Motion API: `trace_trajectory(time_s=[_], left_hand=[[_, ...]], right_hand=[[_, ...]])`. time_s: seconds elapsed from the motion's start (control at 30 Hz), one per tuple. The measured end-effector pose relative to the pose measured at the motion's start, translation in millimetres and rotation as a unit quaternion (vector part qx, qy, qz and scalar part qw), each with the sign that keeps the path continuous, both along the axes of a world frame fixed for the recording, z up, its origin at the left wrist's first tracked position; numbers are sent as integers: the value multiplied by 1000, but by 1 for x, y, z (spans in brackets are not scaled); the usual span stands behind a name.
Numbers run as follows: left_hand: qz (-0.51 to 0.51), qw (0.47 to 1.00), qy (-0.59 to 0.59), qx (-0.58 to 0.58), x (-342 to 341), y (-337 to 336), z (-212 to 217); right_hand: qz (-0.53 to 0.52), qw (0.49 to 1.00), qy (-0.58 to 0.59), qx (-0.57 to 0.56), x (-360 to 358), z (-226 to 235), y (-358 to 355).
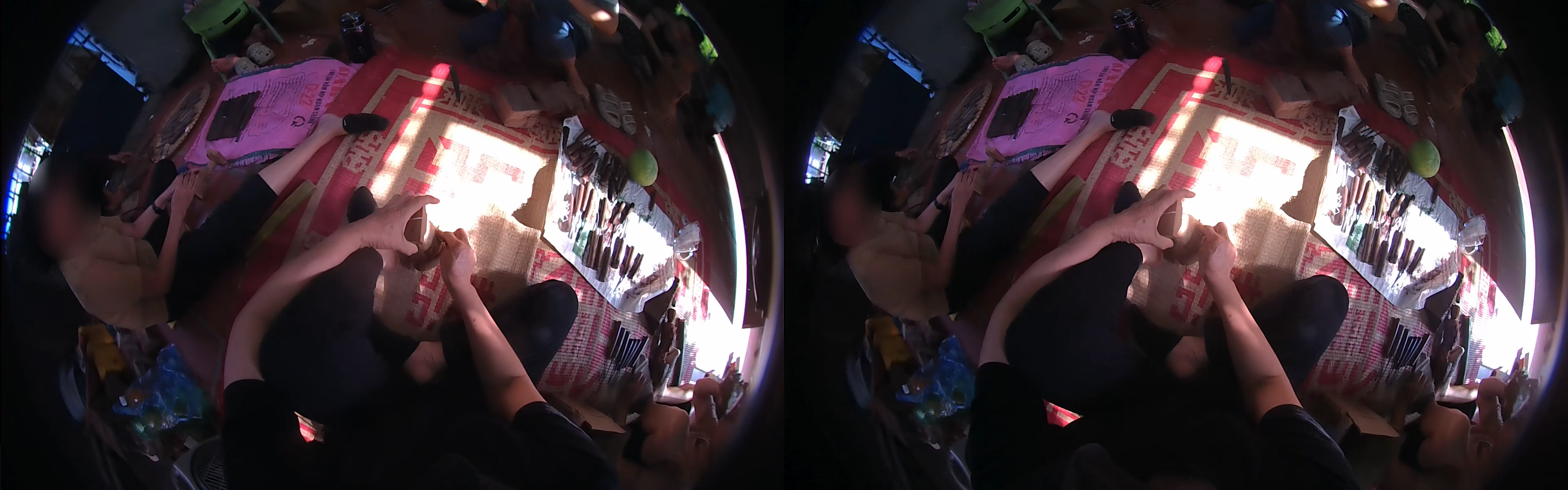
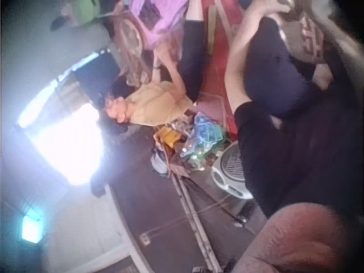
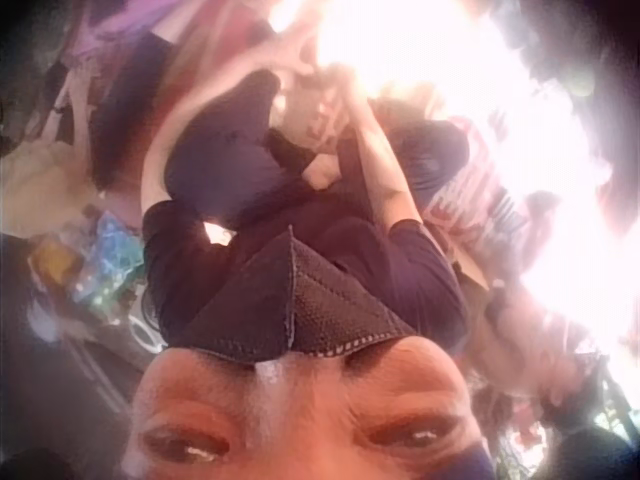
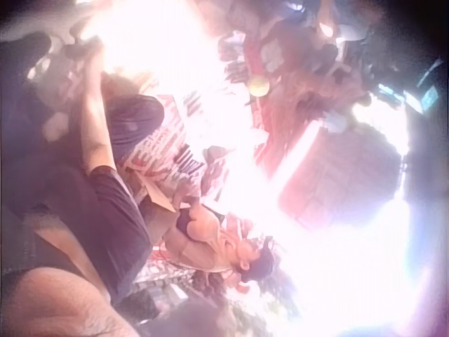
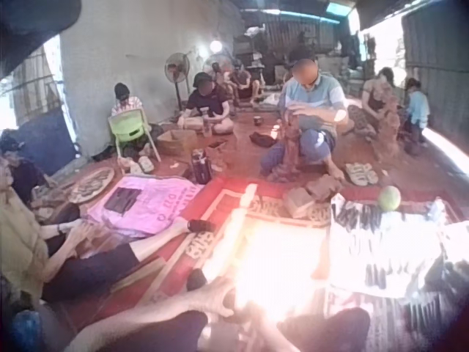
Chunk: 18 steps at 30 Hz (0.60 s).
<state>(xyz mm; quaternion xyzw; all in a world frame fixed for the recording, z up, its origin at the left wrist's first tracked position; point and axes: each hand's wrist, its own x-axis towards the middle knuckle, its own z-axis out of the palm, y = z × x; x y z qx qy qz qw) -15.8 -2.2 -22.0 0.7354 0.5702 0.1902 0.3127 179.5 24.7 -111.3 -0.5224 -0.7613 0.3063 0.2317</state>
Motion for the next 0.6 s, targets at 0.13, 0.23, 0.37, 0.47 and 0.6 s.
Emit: trace_trajectory(time_s=[0.13,0.23,0.37,0.47,0.6], left_hand=[[-8,1000,4,20,3,1,8],[-4,1000,-1,11,-1,0,7],[-4,1000,-10,25,-4,2,-2],[-7,1000,-22,16,-1,6,-2],[16,1000,-15,-21,0,-1,10]], right_hand=[[39,999,-16,32,-16,-22,27],[49,997,-66,-13,-22,-14,30],[5,999,39,-3,-3,-3,4],[-9,999,9,36,0,1,-6],[19,998,29,-48,-13,-11,19]])
